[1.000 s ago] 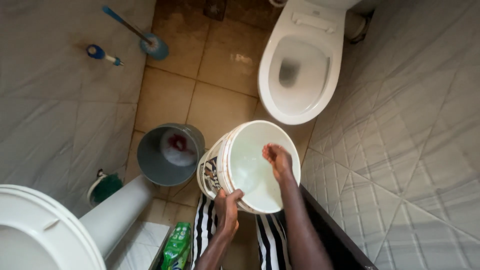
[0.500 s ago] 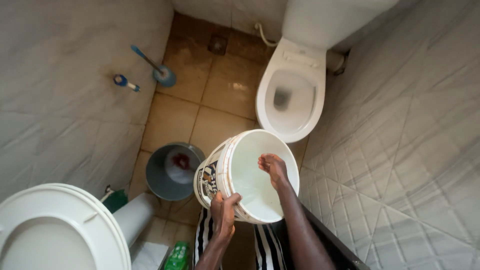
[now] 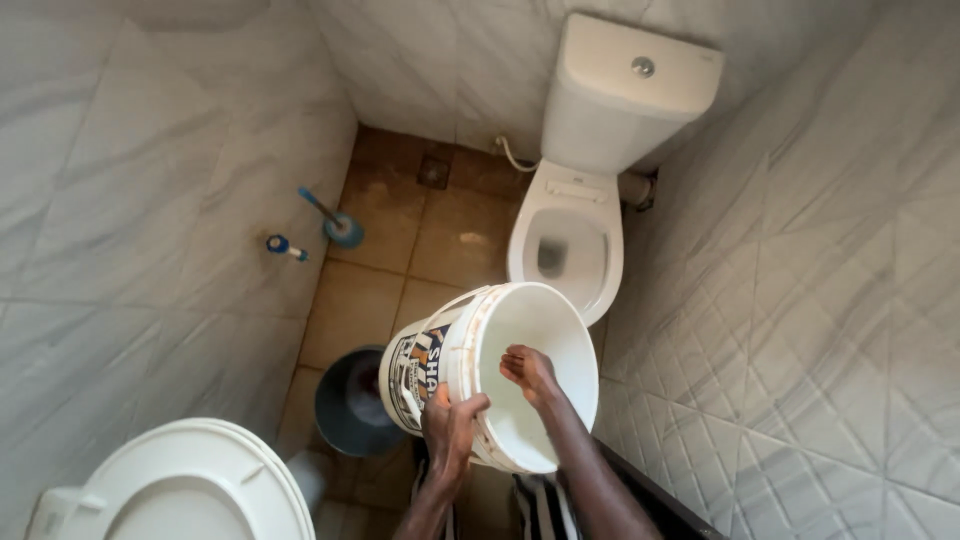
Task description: The person flushes the toilet, then uses a bucket of water to rinse the bowl by hand. They remove the toilet seat, rinse it at the sink, and reinstall it. Finally, they wipe the sink basin with a cloth.
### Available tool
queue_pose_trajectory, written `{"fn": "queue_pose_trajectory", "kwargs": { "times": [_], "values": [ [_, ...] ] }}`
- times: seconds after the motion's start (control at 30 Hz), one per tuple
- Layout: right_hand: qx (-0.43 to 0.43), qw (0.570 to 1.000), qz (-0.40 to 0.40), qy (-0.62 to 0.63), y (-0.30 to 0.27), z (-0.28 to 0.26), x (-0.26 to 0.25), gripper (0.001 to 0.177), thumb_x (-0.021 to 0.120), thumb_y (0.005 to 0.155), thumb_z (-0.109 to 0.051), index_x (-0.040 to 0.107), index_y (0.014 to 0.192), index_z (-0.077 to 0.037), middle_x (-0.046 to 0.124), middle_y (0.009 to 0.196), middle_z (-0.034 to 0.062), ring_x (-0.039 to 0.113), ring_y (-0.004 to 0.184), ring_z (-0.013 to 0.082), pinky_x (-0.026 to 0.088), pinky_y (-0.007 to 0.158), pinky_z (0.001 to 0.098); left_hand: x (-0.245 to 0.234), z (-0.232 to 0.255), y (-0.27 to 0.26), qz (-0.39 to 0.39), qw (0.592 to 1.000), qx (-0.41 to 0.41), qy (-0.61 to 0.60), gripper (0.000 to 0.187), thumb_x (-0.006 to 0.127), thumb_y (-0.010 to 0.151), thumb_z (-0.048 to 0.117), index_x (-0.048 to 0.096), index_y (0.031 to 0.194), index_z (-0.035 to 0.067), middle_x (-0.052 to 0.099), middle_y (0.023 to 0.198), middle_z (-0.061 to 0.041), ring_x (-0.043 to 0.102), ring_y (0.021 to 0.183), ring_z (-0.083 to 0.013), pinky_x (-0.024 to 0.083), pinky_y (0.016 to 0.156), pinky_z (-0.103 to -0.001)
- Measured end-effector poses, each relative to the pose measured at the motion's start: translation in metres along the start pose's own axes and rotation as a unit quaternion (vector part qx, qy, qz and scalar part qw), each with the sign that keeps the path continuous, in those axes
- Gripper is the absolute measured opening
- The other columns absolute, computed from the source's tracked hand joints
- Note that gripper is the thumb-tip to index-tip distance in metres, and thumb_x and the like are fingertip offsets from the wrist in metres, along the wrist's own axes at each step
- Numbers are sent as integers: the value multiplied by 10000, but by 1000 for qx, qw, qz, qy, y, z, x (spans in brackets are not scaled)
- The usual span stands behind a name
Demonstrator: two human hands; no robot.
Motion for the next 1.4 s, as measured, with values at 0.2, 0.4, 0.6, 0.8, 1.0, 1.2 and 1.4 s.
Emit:
{"fn": "queue_pose_trajectory", "kwargs": {
  "times": [0.2, 0.4, 0.6, 0.8, 1.0, 1.2, 1.4],
  "values": [
    [7, 969, -139, 202, 154, 85, -8, 135, 578, 998, -119, 617, 1051, -1, 573, 813, 100, 524, 680, 218, 494, 627, 384, 12, 40, 14, -16, 994, 31, 107, 451, 716, 603, 279, 682, 966, 14, 702, 775, -131, 663, 636, -234, 577, 580, -407],
    [35, 915, -238, 325, 215, 88, 16, 101, 593, 1032, -100, 655, 986, -35, 656, 775, 80, 573, 665, 216, 512, 612, 394, 29, 62, 33, 4, 990, 16, 141, 466, 750, 613, 267, 705, 984, -12, 725, 768, -148, 656, 606, -244, 558, 589, -374],
    [110, 891, -207, 389, 195, -18, 59, 226, 541, 998, -181, 684, 905, -34, 719, 841, 134, 664, 819, 269, 571, 819, 398, 49, 54, 84, 40, 997, -48, -49, 469, 734, 640, 122, 686, 1078, -40, 731, 876, -187, 670, 710, -273, 558, 629, -366],
    [-236, 896, -276, 255, -8, -396, 103, 340, 434, 1055, -195, 676, 1130, 32, 693, 1108, 177, 652, 1102, 290, 516, 1039, 425, 74, 56, 136, 68, 982, -43, -168, 402, 786, 737, 84, 679, 1095, -65, 720, 1032, -194, 670, 941, -280, 529, 884, -362],
    [-377, 906, -50, 188, 52, -458, 30, 183, 508, 1014, -103, 674, 1036, -30, 702, 1075, 125, 677, 1064, 231, 559, 1027, 377, 94, 56, 157, 62, 980, -51, -183, 447, 816, 749, 126, 673, 1125, -68, 715, 1103, -198, 661, 1044, -300, 497, 983, -391],
    [-252, 961, 19, -114, 97, -283, 26, 172, 584, 985, -115, 715, 896, -47, 685, 791, 48, 590, 678, 131, 492, 628, 291, 99, 71, 151, 60, 993, -71, -73, 422, 775, 778, 157, 675, 1144, -31, 741, 1081, -226, 716, 987, -303, 542, 971, -399],
    [52, 998, 14, 17, 228, -72, 19, 160, 543, 996, -132, 684, 984, -58, 702, 830, 66, 658, 742, 182, 584, 700, 348, 114, 81, 129, 31, 995, -83, -34, 436, 813, 727, 123, 688, 1098, -68, 744, 952, -225, 717, 824, -308, 610, 809, -392]
  ]
}}
Point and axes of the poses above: each hand's wrist, its own y-axis towards the middle knuckle, its own x-axis out of the palm, z = x × y, the point moved 7 cm from there along y, towards the middle knuckle
